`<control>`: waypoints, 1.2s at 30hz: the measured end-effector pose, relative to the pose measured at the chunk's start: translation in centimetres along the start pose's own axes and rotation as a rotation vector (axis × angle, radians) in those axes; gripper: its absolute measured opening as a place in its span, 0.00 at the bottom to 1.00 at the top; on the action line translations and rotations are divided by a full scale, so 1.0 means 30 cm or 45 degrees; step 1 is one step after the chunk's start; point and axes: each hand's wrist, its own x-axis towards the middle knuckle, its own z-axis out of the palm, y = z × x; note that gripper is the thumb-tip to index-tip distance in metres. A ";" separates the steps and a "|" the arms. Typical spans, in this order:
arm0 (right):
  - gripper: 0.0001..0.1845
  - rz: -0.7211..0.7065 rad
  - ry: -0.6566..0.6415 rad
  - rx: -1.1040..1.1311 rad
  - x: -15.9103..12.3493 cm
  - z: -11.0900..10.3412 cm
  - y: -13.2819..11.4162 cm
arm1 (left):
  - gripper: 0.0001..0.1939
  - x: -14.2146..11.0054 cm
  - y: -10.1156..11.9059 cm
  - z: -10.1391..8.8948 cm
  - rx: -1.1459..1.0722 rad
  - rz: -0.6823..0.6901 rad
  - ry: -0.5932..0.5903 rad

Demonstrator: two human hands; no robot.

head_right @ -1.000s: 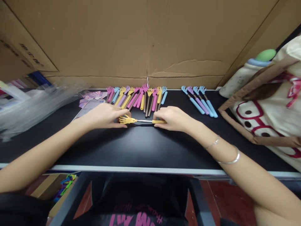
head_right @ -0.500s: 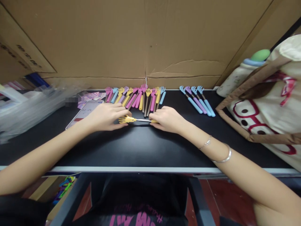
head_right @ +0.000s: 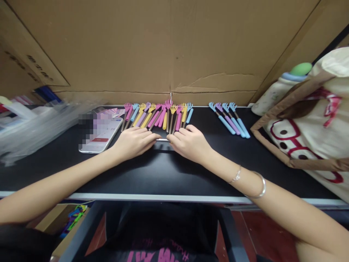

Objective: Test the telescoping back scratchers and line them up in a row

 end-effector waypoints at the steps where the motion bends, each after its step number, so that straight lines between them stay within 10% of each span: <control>1: 0.15 -0.007 0.020 -0.005 0.001 -0.002 -0.006 | 0.09 0.000 0.004 -0.001 0.002 0.005 0.016; 36: 0.09 0.057 -0.250 0.309 -0.034 0.030 -0.009 | 0.09 -0.001 0.029 0.056 -0.340 -0.059 -0.136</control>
